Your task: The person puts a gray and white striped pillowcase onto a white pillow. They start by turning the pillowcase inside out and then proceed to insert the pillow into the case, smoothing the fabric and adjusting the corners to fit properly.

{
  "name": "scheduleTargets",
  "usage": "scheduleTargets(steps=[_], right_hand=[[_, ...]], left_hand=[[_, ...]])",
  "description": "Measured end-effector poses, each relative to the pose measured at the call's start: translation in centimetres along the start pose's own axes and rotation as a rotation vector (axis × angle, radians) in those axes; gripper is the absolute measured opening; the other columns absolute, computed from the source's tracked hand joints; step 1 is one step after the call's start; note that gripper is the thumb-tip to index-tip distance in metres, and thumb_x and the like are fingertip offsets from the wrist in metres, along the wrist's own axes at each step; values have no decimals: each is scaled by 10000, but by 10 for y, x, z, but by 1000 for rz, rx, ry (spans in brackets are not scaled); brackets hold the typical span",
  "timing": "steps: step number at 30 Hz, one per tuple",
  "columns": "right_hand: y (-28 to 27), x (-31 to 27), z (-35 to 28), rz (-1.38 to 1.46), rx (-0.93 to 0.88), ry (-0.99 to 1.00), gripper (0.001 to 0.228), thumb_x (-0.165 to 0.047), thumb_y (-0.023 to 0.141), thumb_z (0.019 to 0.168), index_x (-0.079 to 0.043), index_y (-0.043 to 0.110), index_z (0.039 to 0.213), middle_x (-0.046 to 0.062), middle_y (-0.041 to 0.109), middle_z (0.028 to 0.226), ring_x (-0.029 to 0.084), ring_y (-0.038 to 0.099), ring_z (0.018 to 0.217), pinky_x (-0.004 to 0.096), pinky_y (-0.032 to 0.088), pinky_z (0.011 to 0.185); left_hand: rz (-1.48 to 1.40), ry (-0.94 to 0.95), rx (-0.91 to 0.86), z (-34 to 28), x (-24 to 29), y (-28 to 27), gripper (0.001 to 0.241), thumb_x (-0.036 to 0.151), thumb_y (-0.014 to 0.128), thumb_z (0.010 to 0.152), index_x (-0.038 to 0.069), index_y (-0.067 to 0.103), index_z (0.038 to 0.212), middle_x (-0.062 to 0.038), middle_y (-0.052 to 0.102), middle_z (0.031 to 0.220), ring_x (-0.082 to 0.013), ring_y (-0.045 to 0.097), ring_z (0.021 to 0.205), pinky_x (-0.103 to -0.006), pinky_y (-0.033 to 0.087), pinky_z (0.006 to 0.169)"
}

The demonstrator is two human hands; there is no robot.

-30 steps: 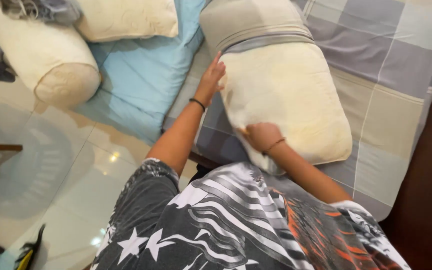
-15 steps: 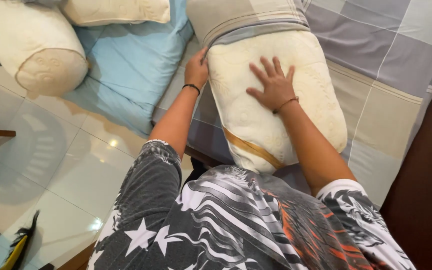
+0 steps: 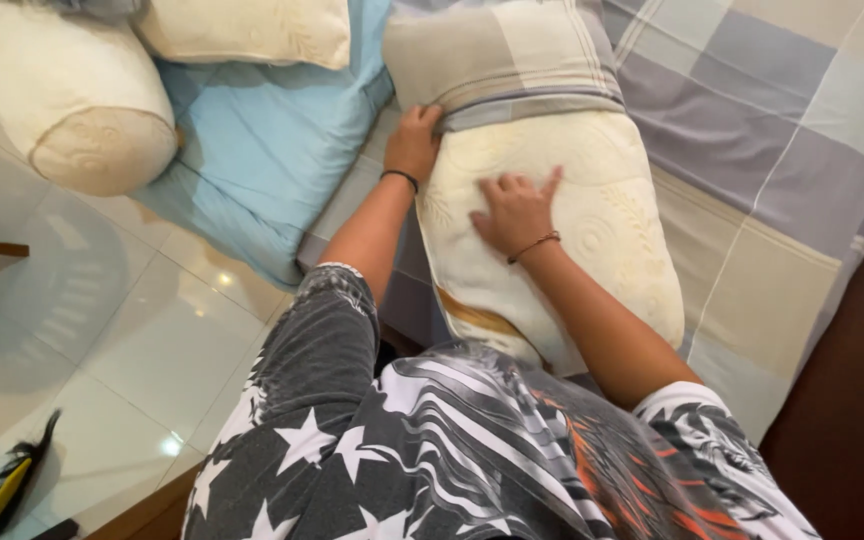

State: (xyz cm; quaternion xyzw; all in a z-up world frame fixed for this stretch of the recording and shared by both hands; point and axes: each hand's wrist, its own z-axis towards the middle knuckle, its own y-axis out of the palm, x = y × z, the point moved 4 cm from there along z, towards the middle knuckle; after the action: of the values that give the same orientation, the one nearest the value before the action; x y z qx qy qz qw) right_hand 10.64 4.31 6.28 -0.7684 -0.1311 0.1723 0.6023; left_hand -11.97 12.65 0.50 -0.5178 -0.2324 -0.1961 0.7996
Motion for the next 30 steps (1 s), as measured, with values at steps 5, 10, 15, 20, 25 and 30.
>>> scheduleTargets(steps=[5, 10, 15, 20, 25, 30], right_hand=[[-10, -36, 4, 8, 287, -388, 737, -649, 696, 767, -370, 561, 1436, 40, 375, 1611, 353, 240, 1517, 882, 16, 1004], [15, -13, 23, 55, 379, -388, 809, -667, 697, 766, -361, 508, 1491, 71, 343, 1642, 345, 240, 1531, 873, -3, 1038], [25, 2, 26, 59, 484, -374, 895, -692, 710, 766, -299, 489, 1539, 132, 328, 1652, 338, 326, 1519, 836, 83, 1081], [13, 3, 34, 64, 482, -188, 965, -701, 718, 728, -309, 471, 1574, 135, 373, 1658, 348, 520, 1258, 610, 332, 1001], [12, 10, 43, -5, 334, -55, 981, -699, 716, 659, -315, 479, 1530, 107, 401, 1604, 352, 527, 1218, 615, 345, 929], [23, 6, 57, -35, 254, -16, 932, -726, 690, 692, -305, 497, 1501, 103, 463, 1548, 352, 496, 1292, 616, 340, 997]], left_hand=[[-66, 78, 103, 23, -35, 59, 196, 152, 593, 946, 155, 626, 1139, -155, 693, 1072, -412, 636, 1047, -529, 522, 879], [-320, -155, 64, 29, -46, 51, 141, 198, 567, 974, 126, 602, 1091, -197, 711, 984, -431, 664, 965, -530, 515, 796], [-306, -50, -158, 8, 22, -21, 428, 353, 838, 758, 68, 582, 949, -223, 688, 863, -433, 668, 851, -494, 521, 717], [-375, 60, 83, -24, 39, -20, 229, 249, 723, 896, 71, 638, 1013, -206, 677, 961, -427, 657, 913, -460, 532, 743], [-409, 12, 47, -51, 75, -37, 124, 185, 645, 950, 75, 628, 1005, -188, 662, 963, -425, 641, 912, -479, 515, 729], [-222, 59, -76, -69, 87, -49, 96, 159, 627, 947, 68, 604, 929, -176, 627, 864, -423, 621, 857, -525, 481, 710]])
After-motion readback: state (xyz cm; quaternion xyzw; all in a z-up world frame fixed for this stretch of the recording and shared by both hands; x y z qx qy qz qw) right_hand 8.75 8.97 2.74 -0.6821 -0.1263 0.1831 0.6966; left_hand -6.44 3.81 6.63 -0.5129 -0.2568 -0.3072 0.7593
